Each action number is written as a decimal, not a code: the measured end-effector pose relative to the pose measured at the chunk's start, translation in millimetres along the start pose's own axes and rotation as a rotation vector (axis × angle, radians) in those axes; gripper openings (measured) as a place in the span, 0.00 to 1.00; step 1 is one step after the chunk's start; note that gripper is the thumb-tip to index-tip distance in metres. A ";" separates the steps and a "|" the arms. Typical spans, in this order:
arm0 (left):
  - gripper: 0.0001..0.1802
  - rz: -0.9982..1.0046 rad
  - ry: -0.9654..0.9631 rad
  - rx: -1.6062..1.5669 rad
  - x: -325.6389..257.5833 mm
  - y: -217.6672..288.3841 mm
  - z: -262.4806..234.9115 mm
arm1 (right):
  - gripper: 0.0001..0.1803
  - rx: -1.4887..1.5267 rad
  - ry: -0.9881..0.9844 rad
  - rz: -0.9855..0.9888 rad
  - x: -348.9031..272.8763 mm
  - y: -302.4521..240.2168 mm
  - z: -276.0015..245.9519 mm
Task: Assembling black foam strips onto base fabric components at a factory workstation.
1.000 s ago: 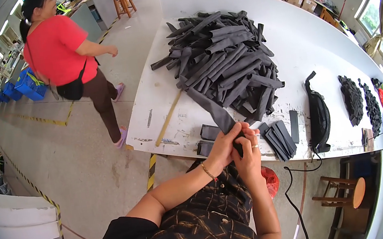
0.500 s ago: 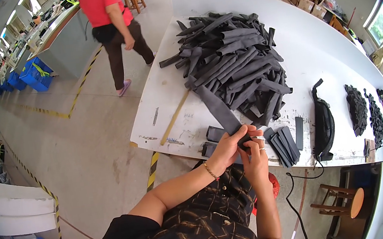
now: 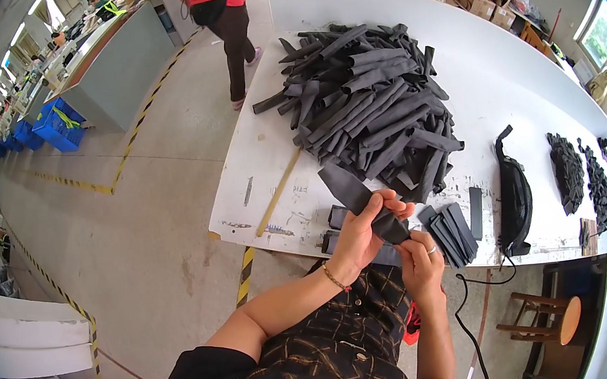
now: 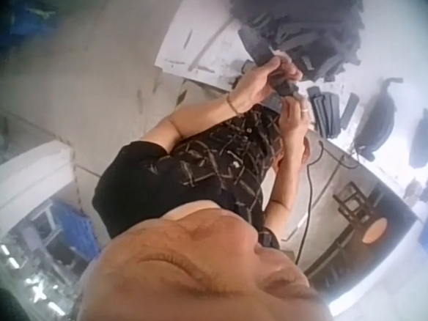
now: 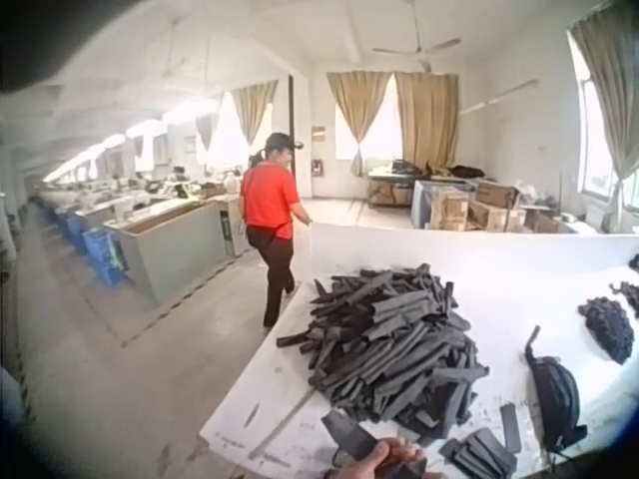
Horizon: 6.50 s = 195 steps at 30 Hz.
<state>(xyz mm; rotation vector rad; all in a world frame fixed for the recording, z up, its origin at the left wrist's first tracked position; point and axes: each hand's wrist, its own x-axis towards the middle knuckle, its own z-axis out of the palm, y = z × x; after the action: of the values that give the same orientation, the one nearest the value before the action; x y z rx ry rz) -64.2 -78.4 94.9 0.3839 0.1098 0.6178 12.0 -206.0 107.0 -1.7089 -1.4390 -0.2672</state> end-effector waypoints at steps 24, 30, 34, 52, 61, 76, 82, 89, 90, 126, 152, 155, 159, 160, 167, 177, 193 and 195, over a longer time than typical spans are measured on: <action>0.19 0.092 -0.003 0.117 2.4 -1.4 -3.2 | 0.05 0.636 0.203 0.625 0.6 -11.6 31.7; 0.19 0.129 -0.227 0.090 15.5 16.2 -11.9 | 0.04 0.732 0.436 0.617 -2.0 -20.7 17.8; 0.21 0.041 -0.422 0.072 13.8 14.6 -7.7 | 0.06 0.726 0.261 0.733 12.0 -19.1 13.9; 0.09 0.044 0.312 0.810 2.6 63.4 -57.5 | 0.07 0.425 0.126 0.802 -13.9 60.1 19.8; 0.06 0.395 0.084 1.621 43.6 48.3 -84.9 | 0.14 -0.154 0.001 0.669 -38.5 87.3 54.4; 0.09 0.389 0.079 1.841 160.6 -94.8 -72.7 | 0.25 -0.696 -0.028 0.796 -81.7 144.9 -12.2; 0.12 0.025 0.128 1.589 194.2 -84.9 -79.9 | 0.15 -0.874 -0.129 0.789 -61.7 183.1 15.4; 0.16 -0.148 0.181 1.123 166.8 -109.1 -55.2 | 0.06 -1.081 -0.291 0.416 -94.1 188.8 -7.5; 0.17 -0.052 0.144 1.301 169.6 -104.9 -70.2 | 0.07 -1.034 -0.155 0.359 -83.7 180.8 1.0; 0.12 -0.192 0.301 0.274 53.2 41.7 -50.3 | 0.25 0.389 -0.072 0.481 4.4 -18.7 10.4; 0.12 -0.185 0.262 0.419 31.8 50.6 -42.9 | 0.29 0.312 -0.066 0.539 6.8 15.8 -1.9; 0.13 -0.189 0.256 0.276 36.2 52.8 -48.1 | 0.29 0.272 -0.038 0.427 4.4 9.0 -10.3; 0.12 -0.219 0.270 0.200 37.3 49.1 -45.3 | 0.26 0.197 -0.061 0.442 0.7 -4.0 -7.1; 0.12 -0.226 0.275 0.194 37.3 48.3 -44.6 | 0.26 0.197 -0.059 0.445 2.2 -5.7 -7.0; 0.13 -0.236 0.252 0.249 38.2 38.5 -49.2 | 0.21 -0.181 -0.064 0.171 18.0 -9.1 -3.8; 0.13 -0.209 0.288 0.308 28.3 40.9 -37.6 | 0.21 -0.458 -0.038 0.040 19.7 -9.6 2.8; 0.17 0.072 0.063 0.396 7.7 31.4 4.5 | 0.29 0.059 0.118 0.194 17.3 -26.9 38.6; 0.12 -0.057 -0.090 0.259 14.4 33.5 -7.1 | 0.28 -0.007 0.096 0.154 10.5 -29.6 36.6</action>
<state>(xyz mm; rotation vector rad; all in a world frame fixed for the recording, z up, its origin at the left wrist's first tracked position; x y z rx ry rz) -72.2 -42.7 101.4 0.6558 0.1146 0.5307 -23.7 -173.6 105.4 -1.7775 -1.2315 -0.2666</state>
